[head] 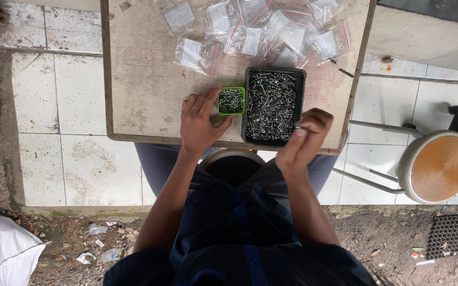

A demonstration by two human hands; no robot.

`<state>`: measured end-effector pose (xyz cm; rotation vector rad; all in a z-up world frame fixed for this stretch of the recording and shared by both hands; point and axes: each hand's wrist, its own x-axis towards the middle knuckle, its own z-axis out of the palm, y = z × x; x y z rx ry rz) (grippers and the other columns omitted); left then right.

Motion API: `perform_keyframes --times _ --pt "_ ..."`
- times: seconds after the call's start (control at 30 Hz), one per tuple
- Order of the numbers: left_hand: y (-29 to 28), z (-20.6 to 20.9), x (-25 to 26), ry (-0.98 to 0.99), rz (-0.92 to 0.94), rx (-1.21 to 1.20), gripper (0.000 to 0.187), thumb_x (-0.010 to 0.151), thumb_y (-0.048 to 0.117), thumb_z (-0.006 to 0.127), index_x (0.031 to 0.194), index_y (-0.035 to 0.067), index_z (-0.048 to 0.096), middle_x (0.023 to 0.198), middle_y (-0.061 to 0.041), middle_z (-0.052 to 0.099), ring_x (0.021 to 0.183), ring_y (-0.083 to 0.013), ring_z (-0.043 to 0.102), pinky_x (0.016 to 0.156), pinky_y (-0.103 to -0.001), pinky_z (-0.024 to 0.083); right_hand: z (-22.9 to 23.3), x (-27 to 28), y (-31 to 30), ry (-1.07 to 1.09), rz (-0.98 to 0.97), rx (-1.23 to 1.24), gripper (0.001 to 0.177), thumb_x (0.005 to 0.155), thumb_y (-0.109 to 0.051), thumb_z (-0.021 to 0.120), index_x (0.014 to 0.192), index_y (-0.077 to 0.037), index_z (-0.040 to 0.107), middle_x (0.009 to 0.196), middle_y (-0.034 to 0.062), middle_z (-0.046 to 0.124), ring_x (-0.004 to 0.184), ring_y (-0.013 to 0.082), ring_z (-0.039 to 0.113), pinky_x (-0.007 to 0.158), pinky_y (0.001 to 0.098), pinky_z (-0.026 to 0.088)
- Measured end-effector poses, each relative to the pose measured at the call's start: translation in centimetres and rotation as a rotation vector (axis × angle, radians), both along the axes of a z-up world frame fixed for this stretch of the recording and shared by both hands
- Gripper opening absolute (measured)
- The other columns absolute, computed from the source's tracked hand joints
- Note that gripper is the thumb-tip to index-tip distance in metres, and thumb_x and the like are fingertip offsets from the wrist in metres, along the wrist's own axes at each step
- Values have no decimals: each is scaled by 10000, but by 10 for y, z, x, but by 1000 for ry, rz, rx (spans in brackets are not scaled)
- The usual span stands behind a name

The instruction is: The person sits at a table and sorts small metal screws from a large black tray into a smaller green container using their hands. They repeatedly pick up handfuls of screws and transfer them, occasionally adjusting the position of the containers.

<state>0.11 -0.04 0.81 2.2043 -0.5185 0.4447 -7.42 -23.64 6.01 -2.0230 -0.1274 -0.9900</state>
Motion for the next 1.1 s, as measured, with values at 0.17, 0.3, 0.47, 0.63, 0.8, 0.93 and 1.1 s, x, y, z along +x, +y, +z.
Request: perform_keyframes --times 0.17,0.3,0.47,0.63,0.8,0.93,1.1 --pt "0 -3 0 -9 18 20 775 789 357 956 1488 187 667 1284 -30 744 1004 -214 656 841 -393 509 16 28 21 174 150 -212 125 1109 -153 574 1189 -64 609 1034 78 493 1019 327 513 972 486 405" --pt "1 -5 2 -7 11 20 776 790 354 948 1492 193 662 1281 -28 743 1001 -218 655 842 -399 508 35 23 -2 197 79 -48 249 1164 -89 435 1316 15 604 1013 136 510 936 305 548 887 477 459" --pt "1 -4 2 -15 -1 19 769 786 330 952 1481 171 666 1270 -39 742 989 -227 655 830 -398 511 37 16 -26 250 68 -255 209 1060 0 693 1265 -39 713 1019 72 538 975 303 570 898 454 495" --pt "1 -3 1 -17 8 23 750 808 354 941 1482 176 666 1269 -37 742 995 -229 659 834 -398 510 30 15 -14 295 141 -380 235 962 -26 841 1177 -100 784 987 14 514 948 254 499 908 430 484" --pt "1 3 0 -10 -5 1 739 834 327 929 1500 166 652 1264 -57 740 1002 -233 660 834 -400 506 34 13 -7 462 151 -568 80 1009 -108 829 1038 -149 766 1118 -11 490 1066 239 430 859 435 407" --pt "1 2 1 -9 -4 3 727 833 337 931 1487 165 662 1257 -56 741 1005 -236 662 833 -405 508 34 13 -6 463 145 -568 89 999 -115 834 1032 -169 771 1106 -20 498 1072 233 440 861 427 392" --pt "0 0 1 -17 3 5 726 830 351 932 1479 161 668 1250 -62 745 990 -240 661 824 -409 508 26 13 -5 435 134 -557 84 994 -146 835 1020 -213 791 1072 -35 519 1060 224 456 846 429 355"
